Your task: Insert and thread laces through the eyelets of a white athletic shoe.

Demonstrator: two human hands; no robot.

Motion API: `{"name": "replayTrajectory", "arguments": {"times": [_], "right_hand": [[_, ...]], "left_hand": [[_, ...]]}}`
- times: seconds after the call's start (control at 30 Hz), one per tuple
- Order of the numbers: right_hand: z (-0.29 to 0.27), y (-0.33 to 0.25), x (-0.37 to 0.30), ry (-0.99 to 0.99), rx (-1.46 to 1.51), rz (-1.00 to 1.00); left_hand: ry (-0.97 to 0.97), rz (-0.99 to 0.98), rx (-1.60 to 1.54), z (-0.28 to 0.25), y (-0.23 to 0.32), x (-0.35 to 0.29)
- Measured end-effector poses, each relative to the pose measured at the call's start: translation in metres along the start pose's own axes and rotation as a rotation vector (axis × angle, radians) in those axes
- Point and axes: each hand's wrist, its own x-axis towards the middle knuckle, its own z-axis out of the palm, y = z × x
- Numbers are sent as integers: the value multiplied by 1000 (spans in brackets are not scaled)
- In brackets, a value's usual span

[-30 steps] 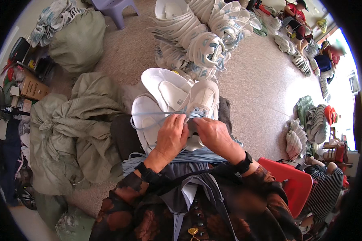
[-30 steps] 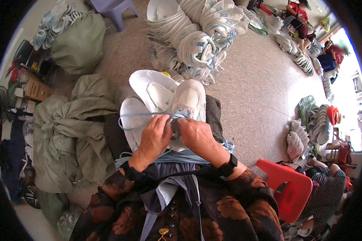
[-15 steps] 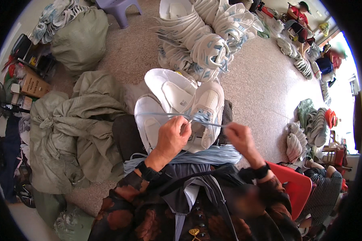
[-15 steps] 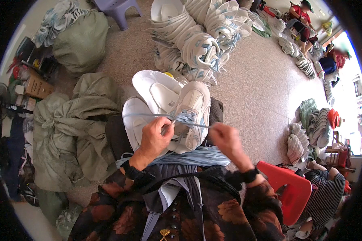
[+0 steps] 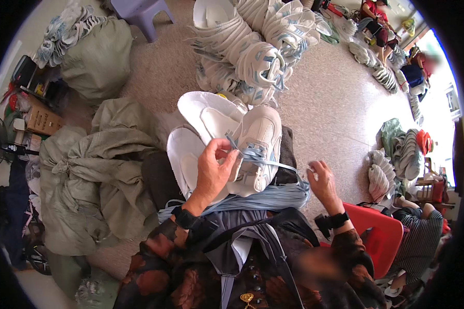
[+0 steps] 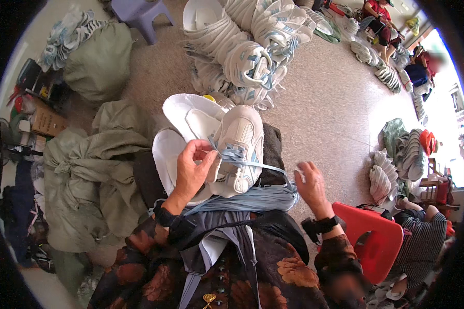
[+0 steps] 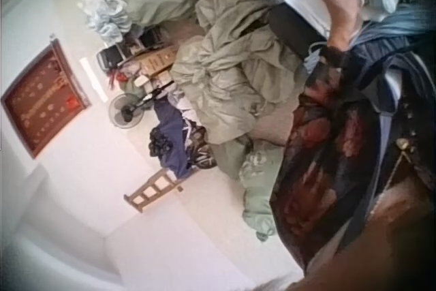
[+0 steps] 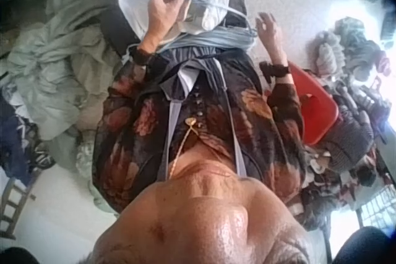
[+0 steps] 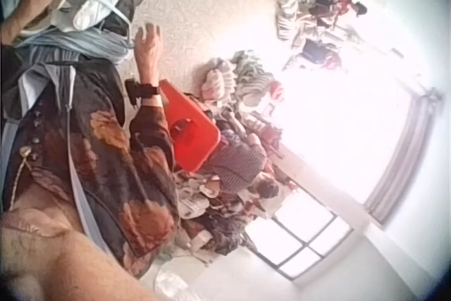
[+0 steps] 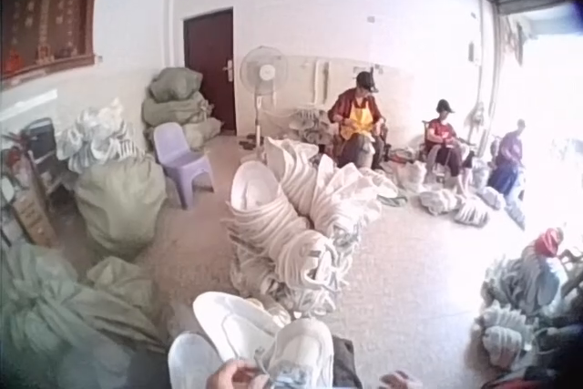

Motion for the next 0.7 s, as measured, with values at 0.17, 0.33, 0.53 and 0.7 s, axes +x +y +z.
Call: {"name": "replayTrajectory", "arguments": {"times": [0.17,0.33,0.53,0.7], "right_hand": [[7,-98,35,11,242,-331],[18,-109,47,-32,263,-298],[21,-104,51,-34,360,-316],[23,-103,53,-58,383,-303]], "left_hand": [[-40,314,239,-8,11,12],[-150,462,484,-21,8,21],[-719,-308,-490,-50,32,27],[-453,-115,-342,-30,20,7]]}}
